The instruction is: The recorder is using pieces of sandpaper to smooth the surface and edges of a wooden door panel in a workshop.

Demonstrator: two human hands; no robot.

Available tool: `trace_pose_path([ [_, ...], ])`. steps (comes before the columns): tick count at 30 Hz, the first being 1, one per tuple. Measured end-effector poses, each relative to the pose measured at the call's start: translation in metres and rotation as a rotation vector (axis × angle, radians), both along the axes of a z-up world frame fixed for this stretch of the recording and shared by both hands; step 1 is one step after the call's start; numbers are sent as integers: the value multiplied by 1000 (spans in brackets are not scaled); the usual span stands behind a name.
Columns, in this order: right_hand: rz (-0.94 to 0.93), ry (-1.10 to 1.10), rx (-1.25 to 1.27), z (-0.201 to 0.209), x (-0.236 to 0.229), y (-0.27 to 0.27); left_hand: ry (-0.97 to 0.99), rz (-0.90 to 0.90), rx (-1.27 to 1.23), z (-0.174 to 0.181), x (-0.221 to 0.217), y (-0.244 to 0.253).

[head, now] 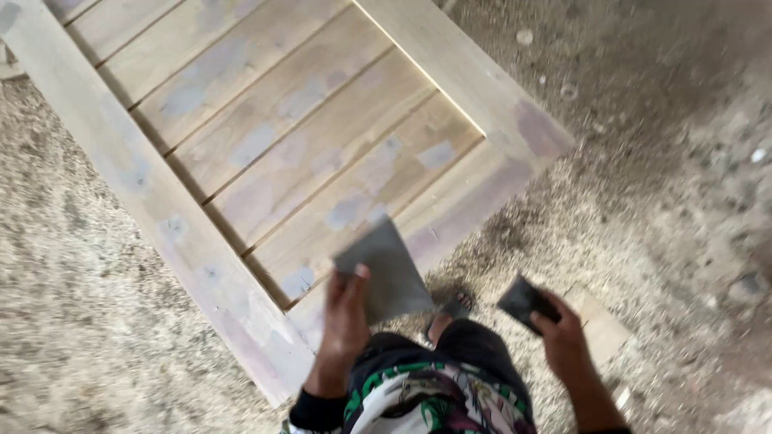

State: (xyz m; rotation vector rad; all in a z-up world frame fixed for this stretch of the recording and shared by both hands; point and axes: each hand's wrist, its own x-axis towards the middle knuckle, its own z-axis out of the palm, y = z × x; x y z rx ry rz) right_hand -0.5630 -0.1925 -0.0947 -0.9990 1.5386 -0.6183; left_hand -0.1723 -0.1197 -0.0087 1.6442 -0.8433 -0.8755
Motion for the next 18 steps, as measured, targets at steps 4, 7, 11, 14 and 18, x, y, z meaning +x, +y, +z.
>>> trace_pose_path([
  [4,-241,-462,46,-8,-38,-36,246,123,23,39,30,-17],
  [7,-419,-615,92,-7,-50,-65,-102,-3,36,73,32,-54],
  [11,-546,-797,159,-18,-53,-66,572,212,-149,159,-34,-100],
  [14,-615,-892,188,-51,-38,-94,536,83,-169,160,-59,-126],
  [18,-565,-976,210,-92,-12,-130,590,-33,-148,150,-81,-127],
])
